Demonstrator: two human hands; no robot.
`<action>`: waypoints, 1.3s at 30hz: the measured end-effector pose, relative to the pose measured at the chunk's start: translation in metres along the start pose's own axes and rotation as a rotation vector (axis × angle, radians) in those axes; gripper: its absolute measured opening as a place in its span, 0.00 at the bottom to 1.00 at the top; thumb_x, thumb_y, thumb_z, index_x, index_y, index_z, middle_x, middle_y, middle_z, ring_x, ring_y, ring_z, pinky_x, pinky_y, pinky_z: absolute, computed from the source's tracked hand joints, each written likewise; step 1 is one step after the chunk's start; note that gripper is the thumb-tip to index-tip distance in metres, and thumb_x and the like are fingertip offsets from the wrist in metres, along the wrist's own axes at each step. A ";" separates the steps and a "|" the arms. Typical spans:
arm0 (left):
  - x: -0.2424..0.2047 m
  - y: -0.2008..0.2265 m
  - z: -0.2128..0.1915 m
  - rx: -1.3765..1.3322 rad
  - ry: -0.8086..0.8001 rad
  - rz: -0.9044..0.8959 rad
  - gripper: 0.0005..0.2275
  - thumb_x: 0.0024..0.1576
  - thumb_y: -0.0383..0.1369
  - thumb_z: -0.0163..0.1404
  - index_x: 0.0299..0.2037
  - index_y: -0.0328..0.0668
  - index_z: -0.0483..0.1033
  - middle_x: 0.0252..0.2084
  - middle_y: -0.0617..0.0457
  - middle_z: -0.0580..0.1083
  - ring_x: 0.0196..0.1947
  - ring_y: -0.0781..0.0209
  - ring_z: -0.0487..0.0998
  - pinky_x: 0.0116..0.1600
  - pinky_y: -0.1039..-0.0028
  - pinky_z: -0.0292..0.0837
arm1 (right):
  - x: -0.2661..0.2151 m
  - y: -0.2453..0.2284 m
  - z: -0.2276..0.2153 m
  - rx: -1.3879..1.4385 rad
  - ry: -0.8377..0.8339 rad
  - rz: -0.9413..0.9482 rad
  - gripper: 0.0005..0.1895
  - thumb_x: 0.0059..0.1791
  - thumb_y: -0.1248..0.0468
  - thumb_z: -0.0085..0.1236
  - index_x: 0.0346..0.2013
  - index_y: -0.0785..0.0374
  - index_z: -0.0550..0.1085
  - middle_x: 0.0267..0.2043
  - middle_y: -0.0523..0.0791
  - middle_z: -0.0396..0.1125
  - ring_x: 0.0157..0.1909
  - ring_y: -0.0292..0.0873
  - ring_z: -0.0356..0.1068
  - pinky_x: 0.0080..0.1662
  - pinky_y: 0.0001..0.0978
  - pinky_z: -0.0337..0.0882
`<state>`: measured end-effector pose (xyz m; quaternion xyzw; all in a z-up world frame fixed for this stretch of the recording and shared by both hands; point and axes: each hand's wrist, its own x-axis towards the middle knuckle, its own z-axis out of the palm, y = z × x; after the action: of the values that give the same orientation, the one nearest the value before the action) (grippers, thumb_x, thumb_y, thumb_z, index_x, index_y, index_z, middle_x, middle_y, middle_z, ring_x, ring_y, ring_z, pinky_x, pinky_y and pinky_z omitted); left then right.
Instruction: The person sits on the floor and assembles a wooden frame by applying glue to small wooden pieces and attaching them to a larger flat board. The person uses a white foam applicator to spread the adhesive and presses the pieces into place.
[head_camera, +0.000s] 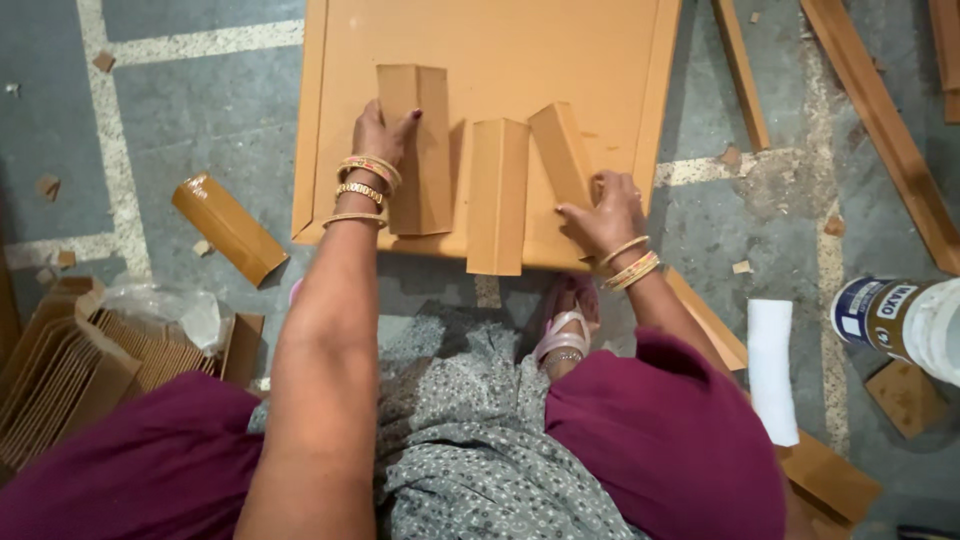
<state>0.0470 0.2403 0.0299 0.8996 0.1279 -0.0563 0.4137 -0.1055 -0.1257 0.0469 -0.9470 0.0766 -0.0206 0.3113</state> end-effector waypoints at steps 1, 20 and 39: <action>0.004 0.005 0.005 0.154 0.231 0.120 0.24 0.50 0.43 0.66 0.46 0.30 0.73 0.37 0.44 0.75 0.37 0.45 0.77 0.41 0.60 0.73 | -0.002 -0.004 -0.002 -0.011 0.000 0.016 0.35 0.34 0.51 0.77 0.47 0.65 0.73 0.47 0.55 0.66 0.49 0.58 0.67 0.50 0.49 0.70; -0.126 0.052 0.269 -0.713 -0.194 -0.128 0.16 0.54 0.32 0.61 0.47 0.29 0.76 0.39 0.49 0.78 0.38 0.60 0.79 0.41 0.68 0.76 | -0.002 0.054 0.015 0.545 -0.175 0.225 0.26 0.43 0.58 0.73 0.48 0.70 0.73 0.42 0.48 0.72 0.44 0.43 0.72 0.46 0.34 0.74; -0.160 0.136 0.151 -0.495 -0.454 -0.033 0.14 0.50 0.29 0.65 0.38 0.28 0.74 0.29 0.43 0.79 0.26 0.54 0.80 0.29 0.65 0.73 | 0.001 0.044 -0.008 1.120 -0.248 0.220 0.22 0.43 0.76 0.66 0.48 0.69 0.69 0.43 0.46 0.74 0.44 0.38 0.75 0.48 0.29 0.78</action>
<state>-0.0679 0.0111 0.0638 0.7341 0.0568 -0.2293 0.6366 -0.1115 -0.1656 0.0270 -0.6198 0.1149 0.0854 0.7716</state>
